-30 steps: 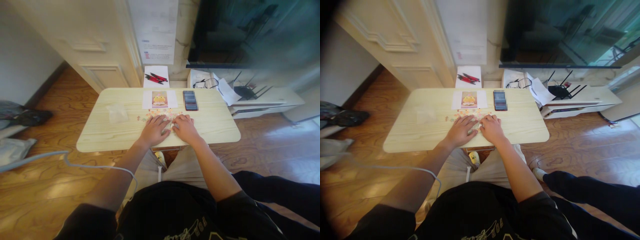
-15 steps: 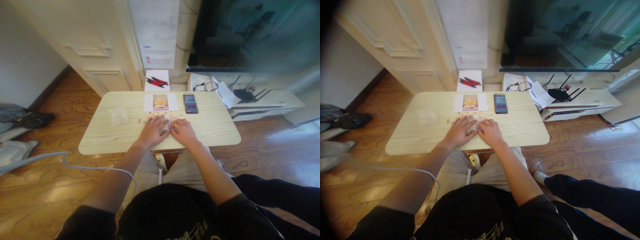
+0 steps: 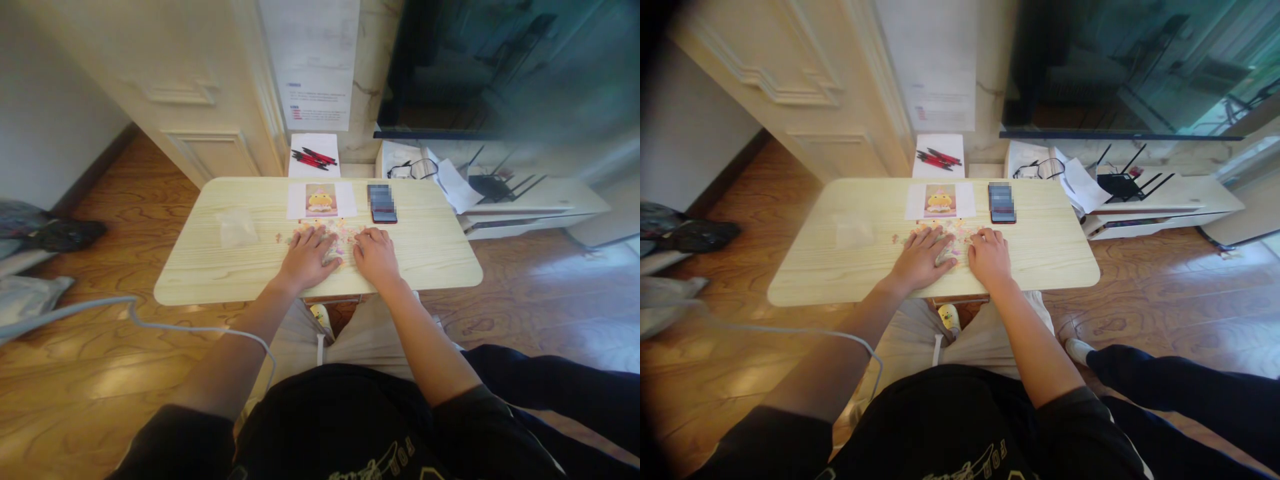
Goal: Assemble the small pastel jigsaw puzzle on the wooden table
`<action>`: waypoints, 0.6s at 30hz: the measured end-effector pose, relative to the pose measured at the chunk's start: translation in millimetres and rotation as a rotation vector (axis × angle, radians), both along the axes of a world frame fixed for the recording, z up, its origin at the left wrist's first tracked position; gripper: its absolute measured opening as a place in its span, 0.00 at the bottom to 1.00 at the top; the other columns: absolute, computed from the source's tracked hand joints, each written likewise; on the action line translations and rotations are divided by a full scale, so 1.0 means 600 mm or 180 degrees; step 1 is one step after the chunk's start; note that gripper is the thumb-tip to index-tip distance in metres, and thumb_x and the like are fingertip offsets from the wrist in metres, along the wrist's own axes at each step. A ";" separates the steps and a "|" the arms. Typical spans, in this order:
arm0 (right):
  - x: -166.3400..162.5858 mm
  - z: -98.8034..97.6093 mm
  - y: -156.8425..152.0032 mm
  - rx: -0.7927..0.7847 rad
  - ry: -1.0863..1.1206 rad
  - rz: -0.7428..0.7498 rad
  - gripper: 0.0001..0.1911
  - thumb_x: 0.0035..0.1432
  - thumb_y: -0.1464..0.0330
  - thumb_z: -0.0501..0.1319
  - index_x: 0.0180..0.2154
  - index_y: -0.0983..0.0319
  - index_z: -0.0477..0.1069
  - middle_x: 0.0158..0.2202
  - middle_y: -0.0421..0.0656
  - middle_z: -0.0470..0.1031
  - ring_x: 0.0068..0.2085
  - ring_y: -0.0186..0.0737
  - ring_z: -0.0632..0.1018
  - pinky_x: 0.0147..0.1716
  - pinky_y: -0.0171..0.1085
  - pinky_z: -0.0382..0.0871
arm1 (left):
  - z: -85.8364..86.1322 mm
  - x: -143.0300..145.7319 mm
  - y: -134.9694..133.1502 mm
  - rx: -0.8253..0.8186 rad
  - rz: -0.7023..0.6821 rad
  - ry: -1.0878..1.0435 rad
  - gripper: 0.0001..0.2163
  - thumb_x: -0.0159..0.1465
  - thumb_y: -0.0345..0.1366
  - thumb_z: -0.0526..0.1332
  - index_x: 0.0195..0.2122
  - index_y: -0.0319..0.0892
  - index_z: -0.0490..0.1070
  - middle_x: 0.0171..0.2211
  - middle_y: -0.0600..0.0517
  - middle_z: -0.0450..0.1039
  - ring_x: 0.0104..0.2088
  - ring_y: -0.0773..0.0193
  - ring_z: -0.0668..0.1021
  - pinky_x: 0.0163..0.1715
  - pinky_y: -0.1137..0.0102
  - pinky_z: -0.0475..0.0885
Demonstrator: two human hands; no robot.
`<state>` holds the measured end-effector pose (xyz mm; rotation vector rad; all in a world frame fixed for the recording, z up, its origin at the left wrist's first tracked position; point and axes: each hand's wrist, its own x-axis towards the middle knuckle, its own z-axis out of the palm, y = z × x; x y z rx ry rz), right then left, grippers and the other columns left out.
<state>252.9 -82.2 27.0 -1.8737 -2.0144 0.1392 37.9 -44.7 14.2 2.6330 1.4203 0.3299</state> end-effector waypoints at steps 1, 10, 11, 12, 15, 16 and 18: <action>0.003 0.002 0.001 -0.0030 -0.0027 0.0002 0.16 0.71 0.67 0.58 0.54 0.60 0.79 0.59 0.53 0.73 0.59 0.57 0.69 0.57 0.53 0.67 | -0.001 0.001 0.001 -0.0014 0.0000 -0.0004 0.30 0.72 0.57 0.56 0.72 0.53 0.64 0.76 0.46 0.57 0.75 0.40 0.61 0.74 0.42 0.53; 0.018 0.000 0.003 -0.0231 -0.0158 0.0273 0.12 0.71 0.65 0.61 0.50 0.55 0.82 0.56 0.50 0.74 0.56 0.56 0.69 0.53 0.52 0.66 | 0.000 0.008 0.004 -0.0012 -0.0024 -0.0018 0.29 0.74 0.56 0.53 0.73 0.55 0.63 0.77 0.46 0.55 0.76 0.38 0.59 0.74 0.39 0.51; 0.018 0.000 0.004 -0.0221 -0.0136 0.0261 0.11 0.71 0.64 0.61 0.49 0.55 0.82 0.55 0.50 0.75 0.56 0.56 0.69 0.53 0.51 0.66 | 0.000 0.009 0.002 -0.0009 -0.0066 -0.0015 0.29 0.74 0.56 0.53 0.73 0.55 0.62 0.77 0.47 0.54 0.76 0.38 0.58 0.74 0.38 0.51; 0.019 0.000 0.004 -0.0201 -0.0108 0.0249 0.11 0.71 0.64 0.61 0.49 0.56 0.81 0.55 0.50 0.75 0.56 0.55 0.69 0.53 0.51 0.66 | 0.000 0.011 -0.001 -0.0011 -0.0110 -0.0012 0.29 0.74 0.56 0.54 0.73 0.56 0.62 0.78 0.48 0.53 0.76 0.38 0.57 0.74 0.38 0.51; 0.021 0.001 0.004 -0.0108 -0.0027 0.0247 0.09 0.71 0.65 0.62 0.47 0.57 0.80 0.52 0.48 0.77 0.54 0.54 0.71 0.51 0.49 0.65 | 0.004 0.016 -0.008 -0.0007 -0.0228 -0.0006 0.27 0.74 0.55 0.54 0.73 0.58 0.63 0.78 0.49 0.53 0.77 0.40 0.57 0.74 0.38 0.50; 0.022 0.001 0.003 -0.0082 -0.0009 0.0259 0.08 0.71 0.65 0.62 0.47 0.57 0.79 0.51 0.48 0.78 0.53 0.53 0.72 0.50 0.48 0.65 | 0.005 0.017 -0.009 0.0002 -0.0272 -0.0009 0.26 0.74 0.55 0.54 0.72 0.59 0.64 0.77 0.49 0.54 0.77 0.41 0.57 0.75 0.38 0.50; 0.024 0.001 0.002 -0.0062 0.0021 0.0297 0.08 0.72 0.66 0.61 0.46 0.58 0.79 0.50 0.48 0.79 0.52 0.52 0.73 0.50 0.47 0.65 | 0.010 0.020 -0.010 0.0025 -0.0358 -0.0026 0.25 0.74 0.53 0.54 0.71 0.59 0.66 0.77 0.50 0.56 0.76 0.42 0.59 0.75 0.38 0.49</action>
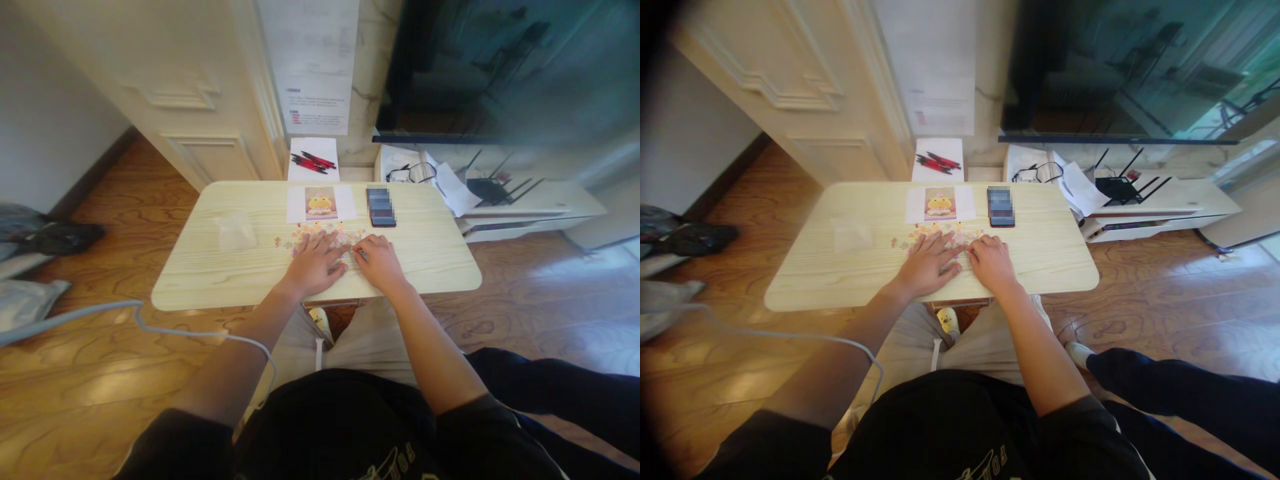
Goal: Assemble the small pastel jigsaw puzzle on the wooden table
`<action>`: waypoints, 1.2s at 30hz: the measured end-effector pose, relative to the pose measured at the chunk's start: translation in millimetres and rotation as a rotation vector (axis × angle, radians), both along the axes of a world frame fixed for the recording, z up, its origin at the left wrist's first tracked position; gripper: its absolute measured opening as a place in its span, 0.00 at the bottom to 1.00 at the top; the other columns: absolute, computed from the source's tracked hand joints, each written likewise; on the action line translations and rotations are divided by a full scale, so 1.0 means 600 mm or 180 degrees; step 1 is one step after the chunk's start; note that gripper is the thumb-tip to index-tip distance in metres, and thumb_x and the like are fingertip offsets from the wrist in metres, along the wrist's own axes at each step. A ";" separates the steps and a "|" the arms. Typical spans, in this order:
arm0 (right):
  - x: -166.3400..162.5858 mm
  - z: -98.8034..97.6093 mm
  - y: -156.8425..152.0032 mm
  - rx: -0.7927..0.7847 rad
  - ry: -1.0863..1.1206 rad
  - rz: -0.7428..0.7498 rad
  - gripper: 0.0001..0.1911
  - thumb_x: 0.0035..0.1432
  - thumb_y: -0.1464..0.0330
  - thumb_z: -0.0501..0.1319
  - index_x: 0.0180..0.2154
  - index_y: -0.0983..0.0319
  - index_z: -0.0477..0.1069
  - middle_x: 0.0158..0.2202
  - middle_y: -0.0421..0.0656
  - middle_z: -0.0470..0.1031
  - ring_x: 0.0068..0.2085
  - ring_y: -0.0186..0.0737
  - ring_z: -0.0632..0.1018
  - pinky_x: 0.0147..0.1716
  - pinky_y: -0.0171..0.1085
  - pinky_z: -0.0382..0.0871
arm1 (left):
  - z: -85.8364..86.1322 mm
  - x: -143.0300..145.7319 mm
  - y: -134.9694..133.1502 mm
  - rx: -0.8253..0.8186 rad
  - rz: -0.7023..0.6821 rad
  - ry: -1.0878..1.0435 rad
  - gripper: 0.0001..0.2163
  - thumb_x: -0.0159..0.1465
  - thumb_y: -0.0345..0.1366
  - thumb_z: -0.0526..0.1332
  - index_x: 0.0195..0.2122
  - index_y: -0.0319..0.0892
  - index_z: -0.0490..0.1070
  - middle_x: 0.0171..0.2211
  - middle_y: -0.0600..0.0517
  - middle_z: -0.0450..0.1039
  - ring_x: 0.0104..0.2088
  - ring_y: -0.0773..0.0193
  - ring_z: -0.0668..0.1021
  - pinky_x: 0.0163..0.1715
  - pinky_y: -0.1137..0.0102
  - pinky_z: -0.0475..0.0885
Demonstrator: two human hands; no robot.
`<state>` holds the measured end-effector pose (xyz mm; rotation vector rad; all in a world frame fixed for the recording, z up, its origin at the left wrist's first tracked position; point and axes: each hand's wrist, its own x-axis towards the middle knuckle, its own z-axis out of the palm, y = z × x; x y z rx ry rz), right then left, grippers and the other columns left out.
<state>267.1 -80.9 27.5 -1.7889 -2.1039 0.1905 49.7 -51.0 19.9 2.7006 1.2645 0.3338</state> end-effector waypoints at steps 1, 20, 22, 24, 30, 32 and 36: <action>0.001 0.000 0.000 -0.0012 0.0011 0.0033 0.07 0.72 0.66 0.61 0.46 0.58 0.78 0.49 0.47 0.79 0.51 0.51 0.73 0.50 0.46 0.65 | 0.002 0.001 0.000 0.0007 -0.0029 -0.0013 0.24 0.75 0.52 0.54 0.70 0.59 0.66 0.77 0.51 0.57 0.76 0.43 0.59 0.75 0.39 0.49; 0.014 -0.004 0.006 -0.0059 0.0177 0.0472 0.06 0.68 0.72 0.65 0.41 0.58 0.82 0.44 0.44 0.82 0.48 0.44 0.77 0.52 0.40 0.68 | 0.001 -0.007 0.004 -0.0012 -0.0011 -0.0080 0.24 0.74 0.51 0.55 0.68 0.54 0.70 0.74 0.49 0.62 0.74 0.44 0.63 0.74 0.41 0.54; 0.013 -0.003 0.007 -0.0111 0.0198 0.0471 0.07 0.68 0.72 0.65 0.41 0.57 0.83 0.44 0.44 0.82 0.48 0.44 0.78 0.52 0.40 0.68 | 0.002 -0.007 0.004 -0.0028 -0.0001 -0.0084 0.24 0.74 0.51 0.56 0.68 0.55 0.70 0.74 0.49 0.62 0.74 0.44 0.63 0.75 0.41 0.53; 0.013 -0.002 0.008 -0.0135 0.0247 0.0463 0.08 0.68 0.73 0.65 0.42 0.58 0.83 0.45 0.44 0.83 0.48 0.44 0.78 0.53 0.40 0.69 | 0.002 -0.006 0.003 -0.0026 0.0018 -0.0071 0.23 0.74 0.51 0.56 0.68 0.56 0.70 0.74 0.50 0.62 0.74 0.45 0.62 0.75 0.42 0.53; 0.015 0.000 0.008 -0.0096 0.0509 0.0434 0.11 0.68 0.74 0.62 0.43 0.58 0.83 0.45 0.44 0.83 0.49 0.43 0.79 0.54 0.40 0.70 | 0.000 -0.006 0.003 -0.0006 0.0002 -0.0095 0.23 0.74 0.51 0.56 0.68 0.55 0.70 0.74 0.49 0.62 0.74 0.45 0.63 0.75 0.42 0.54; 0.015 0.001 0.008 -0.0076 0.0558 0.0431 0.10 0.67 0.75 0.63 0.42 0.58 0.83 0.44 0.44 0.83 0.48 0.43 0.80 0.53 0.39 0.70 | -0.001 -0.005 0.002 -0.0014 -0.0021 -0.0099 0.23 0.73 0.51 0.56 0.67 0.55 0.70 0.74 0.49 0.62 0.74 0.45 0.63 0.74 0.42 0.54; 0.012 0.003 0.006 -0.0136 0.0623 0.0410 0.09 0.65 0.76 0.63 0.41 0.59 0.81 0.42 0.43 0.82 0.44 0.41 0.80 0.50 0.37 0.70 | -0.001 -0.004 0.002 0.0010 -0.0058 -0.0145 0.22 0.73 0.50 0.57 0.67 0.55 0.71 0.73 0.48 0.64 0.73 0.46 0.64 0.74 0.43 0.56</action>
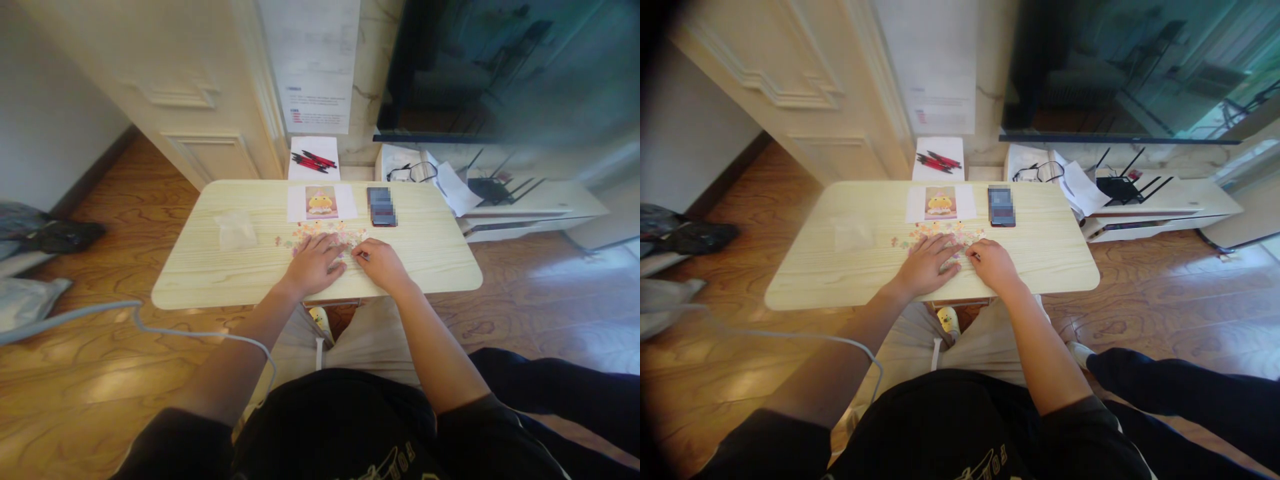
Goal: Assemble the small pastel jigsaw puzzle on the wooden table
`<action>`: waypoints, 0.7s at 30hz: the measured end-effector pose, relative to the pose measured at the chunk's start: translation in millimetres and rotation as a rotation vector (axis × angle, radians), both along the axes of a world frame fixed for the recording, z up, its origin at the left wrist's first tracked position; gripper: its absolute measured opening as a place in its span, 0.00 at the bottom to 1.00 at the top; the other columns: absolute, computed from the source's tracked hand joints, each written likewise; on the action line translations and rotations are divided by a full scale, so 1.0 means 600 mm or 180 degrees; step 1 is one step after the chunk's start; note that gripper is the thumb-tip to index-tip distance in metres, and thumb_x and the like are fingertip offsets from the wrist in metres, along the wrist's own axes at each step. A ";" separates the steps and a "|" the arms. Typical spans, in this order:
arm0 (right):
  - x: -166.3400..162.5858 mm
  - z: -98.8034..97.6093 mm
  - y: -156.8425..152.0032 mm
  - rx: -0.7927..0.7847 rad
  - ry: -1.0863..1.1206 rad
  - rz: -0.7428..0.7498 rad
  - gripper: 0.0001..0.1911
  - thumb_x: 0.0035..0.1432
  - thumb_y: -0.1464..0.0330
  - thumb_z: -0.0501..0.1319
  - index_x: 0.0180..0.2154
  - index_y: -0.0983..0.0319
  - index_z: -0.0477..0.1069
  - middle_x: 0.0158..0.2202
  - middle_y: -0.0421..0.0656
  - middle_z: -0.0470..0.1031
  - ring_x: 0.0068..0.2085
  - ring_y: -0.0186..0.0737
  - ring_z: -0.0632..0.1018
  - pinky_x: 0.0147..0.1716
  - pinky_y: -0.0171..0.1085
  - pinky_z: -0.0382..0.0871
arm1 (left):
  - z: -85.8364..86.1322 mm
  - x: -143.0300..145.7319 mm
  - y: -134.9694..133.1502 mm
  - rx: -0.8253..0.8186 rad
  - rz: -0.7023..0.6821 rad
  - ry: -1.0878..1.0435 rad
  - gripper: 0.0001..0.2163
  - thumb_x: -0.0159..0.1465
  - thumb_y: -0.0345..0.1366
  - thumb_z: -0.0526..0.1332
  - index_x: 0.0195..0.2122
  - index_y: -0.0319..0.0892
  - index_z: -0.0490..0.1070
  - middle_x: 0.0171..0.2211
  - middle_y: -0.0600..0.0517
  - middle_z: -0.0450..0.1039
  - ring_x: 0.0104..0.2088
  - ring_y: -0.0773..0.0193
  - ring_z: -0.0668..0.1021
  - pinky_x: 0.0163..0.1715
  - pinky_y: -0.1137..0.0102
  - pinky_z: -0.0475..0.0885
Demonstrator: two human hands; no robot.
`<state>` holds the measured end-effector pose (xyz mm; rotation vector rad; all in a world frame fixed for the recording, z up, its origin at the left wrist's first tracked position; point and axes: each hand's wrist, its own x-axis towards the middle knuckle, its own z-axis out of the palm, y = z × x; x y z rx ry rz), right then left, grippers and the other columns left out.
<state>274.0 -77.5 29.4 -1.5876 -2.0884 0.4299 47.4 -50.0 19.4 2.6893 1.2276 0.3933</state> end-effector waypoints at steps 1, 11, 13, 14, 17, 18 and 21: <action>-0.001 0.001 -0.001 -0.0029 0.0030 -0.0005 0.09 0.65 0.76 0.63 0.40 0.59 0.81 0.42 0.43 0.82 0.43 0.40 0.80 0.49 0.37 0.70 | 0.000 0.001 0.000 0.0019 -0.0013 -0.0027 0.22 0.73 0.50 0.57 0.66 0.54 0.72 0.72 0.48 0.65 0.73 0.46 0.64 0.74 0.44 0.56; 0.000 -0.001 -0.004 -0.0185 0.0360 0.0104 0.07 0.62 0.76 0.64 0.40 0.59 0.76 0.37 0.39 0.80 0.39 0.38 0.78 0.41 0.34 0.67 | 0.003 0.004 0.007 0.0182 -0.0188 -0.0275 0.17 0.74 0.43 0.57 0.58 0.52 0.80 0.67 0.50 0.72 0.67 0.51 0.71 0.71 0.51 0.63; 0.000 -0.001 -0.004 -0.0123 0.0297 0.0101 0.06 0.63 0.74 0.66 0.41 0.59 0.77 0.39 0.41 0.80 0.41 0.38 0.78 0.43 0.34 0.68 | 0.000 0.005 0.010 0.0220 -0.0230 -0.0356 0.16 0.73 0.42 0.58 0.55 0.51 0.82 0.65 0.49 0.74 0.66 0.51 0.72 0.70 0.51 0.64; 0.001 -0.001 -0.003 -0.0089 0.0237 0.0073 0.05 0.64 0.73 0.67 0.41 0.60 0.77 0.41 0.42 0.80 0.42 0.39 0.78 0.44 0.35 0.68 | -0.001 0.005 0.011 0.0241 -0.0249 -0.0407 0.15 0.73 0.42 0.58 0.54 0.51 0.82 0.64 0.49 0.74 0.65 0.50 0.72 0.70 0.50 0.64; 0.002 0.000 -0.002 -0.0054 -0.0067 -0.0051 0.05 0.66 0.68 0.68 0.43 0.61 0.80 0.43 0.45 0.79 0.45 0.41 0.78 0.47 0.36 0.68 | -0.007 0.006 0.013 0.0272 -0.0320 -0.0558 0.13 0.71 0.41 0.60 0.51 0.50 0.83 0.62 0.48 0.76 0.64 0.50 0.74 0.69 0.49 0.65; 0.002 0.000 -0.001 -0.0078 -0.0183 -0.0077 0.06 0.67 0.67 0.67 0.44 0.61 0.80 0.43 0.45 0.79 0.45 0.42 0.78 0.48 0.37 0.68 | -0.008 0.006 0.014 0.0275 -0.0347 -0.0596 0.13 0.71 0.40 0.61 0.50 0.50 0.84 0.62 0.48 0.76 0.63 0.50 0.74 0.69 0.49 0.66; 0.001 0.002 0.000 -0.0189 -0.0430 -0.0142 0.07 0.68 0.66 0.66 0.45 0.60 0.82 0.43 0.46 0.79 0.46 0.43 0.78 0.49 0.37 0.68 | -0.011 0.008 0.014 0.0290 -0.0420 -0.0653 0.12 0.71 0.40 0.61 0.49 0.50 0.84 0.61 0.49 0.76 0.62 0.50 0.74 0.68 0.49 0.67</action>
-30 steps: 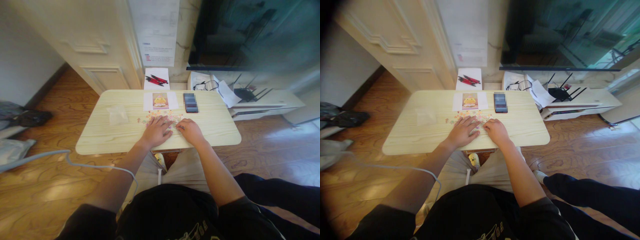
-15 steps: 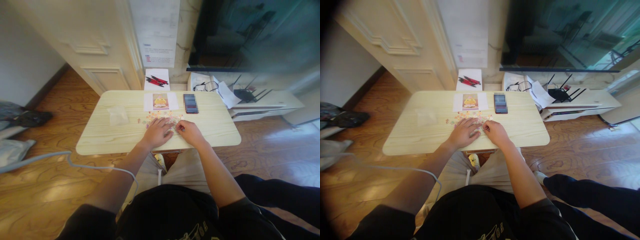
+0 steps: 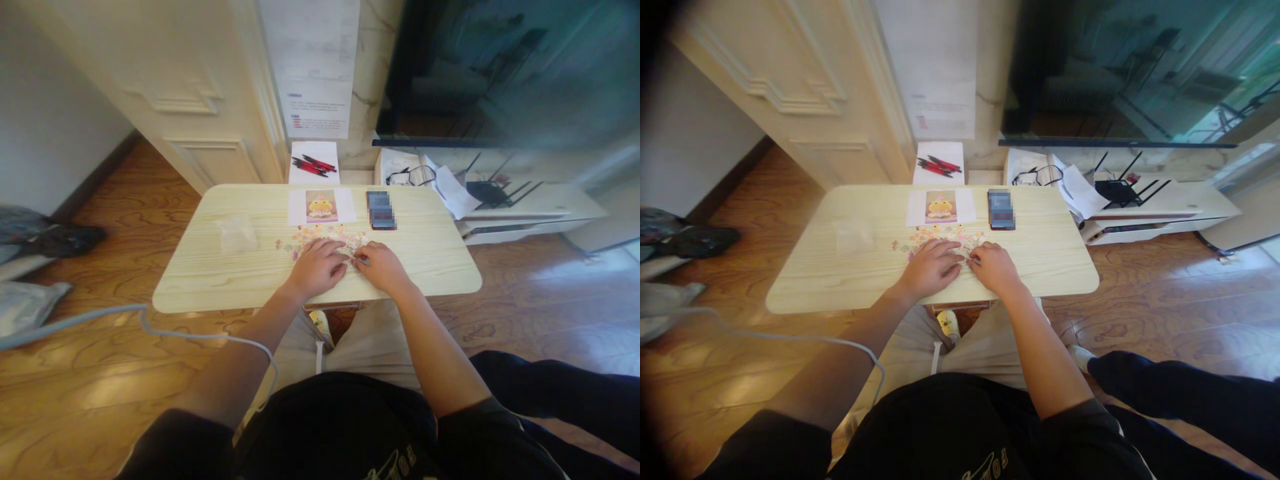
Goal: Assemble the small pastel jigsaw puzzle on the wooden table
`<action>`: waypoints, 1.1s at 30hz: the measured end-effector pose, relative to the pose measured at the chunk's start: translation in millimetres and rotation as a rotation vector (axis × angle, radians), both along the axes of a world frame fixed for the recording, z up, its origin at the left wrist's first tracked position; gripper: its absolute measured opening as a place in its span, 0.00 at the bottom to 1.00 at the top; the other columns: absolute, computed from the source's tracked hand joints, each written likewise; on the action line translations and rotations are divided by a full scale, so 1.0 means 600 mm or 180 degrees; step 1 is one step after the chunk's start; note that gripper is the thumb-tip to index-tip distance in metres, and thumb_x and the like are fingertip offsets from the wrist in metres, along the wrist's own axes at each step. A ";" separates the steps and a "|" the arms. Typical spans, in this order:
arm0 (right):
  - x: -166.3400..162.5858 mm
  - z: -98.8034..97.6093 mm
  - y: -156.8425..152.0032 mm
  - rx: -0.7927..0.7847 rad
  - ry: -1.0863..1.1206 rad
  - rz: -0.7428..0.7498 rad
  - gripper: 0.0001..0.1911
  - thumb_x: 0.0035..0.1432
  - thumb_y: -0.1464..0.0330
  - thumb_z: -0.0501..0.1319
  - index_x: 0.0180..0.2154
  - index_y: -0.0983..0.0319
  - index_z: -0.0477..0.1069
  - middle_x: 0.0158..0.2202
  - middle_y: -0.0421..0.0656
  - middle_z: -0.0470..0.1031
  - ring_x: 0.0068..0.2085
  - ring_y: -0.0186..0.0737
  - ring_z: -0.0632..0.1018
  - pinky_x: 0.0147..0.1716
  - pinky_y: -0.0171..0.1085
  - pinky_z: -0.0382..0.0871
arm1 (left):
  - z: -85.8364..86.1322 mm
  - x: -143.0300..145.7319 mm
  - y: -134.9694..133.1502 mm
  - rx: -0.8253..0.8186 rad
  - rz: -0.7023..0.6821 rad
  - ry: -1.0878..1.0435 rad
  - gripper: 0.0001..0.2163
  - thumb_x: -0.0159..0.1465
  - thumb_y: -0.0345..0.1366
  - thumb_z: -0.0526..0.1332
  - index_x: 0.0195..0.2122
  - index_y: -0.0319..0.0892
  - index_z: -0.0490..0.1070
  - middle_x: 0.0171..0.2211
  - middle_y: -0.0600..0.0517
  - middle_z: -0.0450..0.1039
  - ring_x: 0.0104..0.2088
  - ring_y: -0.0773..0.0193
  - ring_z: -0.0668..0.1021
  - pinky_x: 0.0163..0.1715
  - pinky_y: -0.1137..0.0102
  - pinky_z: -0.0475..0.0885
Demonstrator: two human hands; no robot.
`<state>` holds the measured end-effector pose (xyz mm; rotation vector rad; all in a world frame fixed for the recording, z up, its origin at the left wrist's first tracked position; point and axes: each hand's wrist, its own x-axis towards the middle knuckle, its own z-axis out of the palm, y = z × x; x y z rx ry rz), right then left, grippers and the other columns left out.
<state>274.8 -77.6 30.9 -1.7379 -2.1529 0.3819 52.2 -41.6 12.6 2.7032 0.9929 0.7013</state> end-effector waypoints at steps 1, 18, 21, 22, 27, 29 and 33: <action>-0.001 0.001 0.000 -0.0040 -0.0037 -0.0024 0.06 0.68 0.66 0.66 0.44 0.60 0.82 0.42 0.45 0.79 0.46 0.43 0.78 0.49 0.37 0.68 | -0.001 0.001 0.000 0.0010 -0.0011 -0.0005 0.12 0.71 0.40 0.61 0.49 0.50 0.84 0.61 0.48 0.76 0.62 0.50 0.75 0.67 0.49 0.67; -0.005 0.013 -0.002 -0.0287 0.0271 -0.0243 0.03 0.64 0.72 0.65 0.39 0.59 0.78 0.39 0.43 0.82 0.41 0.41 0.79 0.42 0.36 0.67 | -0.001 -0.002 -0.008 -0.0056 -0.0068 0.0081 0.13 0.72 0.41 0.60 0.51 0.50 0.83 0.61 0.48 0.77 0.63 0.51 0.74 0.66 0.51 0.68; -0.003 0.016 -0.001 -0.0302 0.0422 -0.0341 0.03 0.65 0.72 0.66 0.40 0.59 0.78 0.38 0.41 0.83 0.39 0.41 0.79 0.40 0.36 0.66 | 0.000 -0.002 -0.008 -0.0041 -0.0052 0.0093 0.14 0.73 0.42 0.59 0.51 0.50 0.84 0.61 0.48 0.77 0.63 0.51 0.74 0.66 0.51 0.68; -0.003 0.017 -0.001 -0.0274 0.0473 -0.0386 0.03 0.65 0.71 0.66 0.40 0.59 0.78 0.38 0.41 0.83 0.39 0.41 0.79 0.40 0.36 0.66 | 0.000 -0.002 -0.008 -0.0034 -0.0057 0.0099 0.14 0.73 0.42 0.59 0.52 0.50 0.84 0.61 0.48 0.77 0.63 0.51 0.74 0.66 0.51 0.68; -0.001 0.016 0.004 -0.0167 0.0708 -0.0546 0.04 0.65 0.72 0.66 0.41 0.59 0.78 0.38 0.41 0.84 0.37 0.40 0.79 0.39 0.35 0.66 | 0.006 0.000 -0.011 -0.0077 -0.0068 0.0108 0.15 0.73 0.42 0.58 0.54 0.50 0.83 0.62 0.47 0.76 0.63 0.50 0.74 0.67 0.50 0.67; -0.002 0.016 0.006 -0.0187 0.0739 -0.0523 0.04 0.66 0.72 0.66 0.41 0.59 0.79 0.39 0.41 0.84 0.37 0.40 0.79 0.40 0.35 0.66 | 0.008 0.000 -0.014 -0.0106 -0.0092 0.0131 0.16 0.73 0.43 0.59 0.57 0.52 0.81 0.63 0.47 0.74 0.65 0.49 0.73 0.68 0.49 0.66; -0.008 0.017 0.011 -0.0185 0.0637 -0.0396 0.05 0.67 0.71 0.64 0.41 0.58 0.80 0.40 0.42 0.85 0.40 0.41 0.80 0.42 0.36 0.67 | 0.009 0.002 -0.020 -0.0094 -0.0184 0.0266 0.19 0.71 0.46 0.61 0.61 0.54 0.78 0.69 0.47 0.68 0.68 0.47 0.68 0.70 0.47 0.63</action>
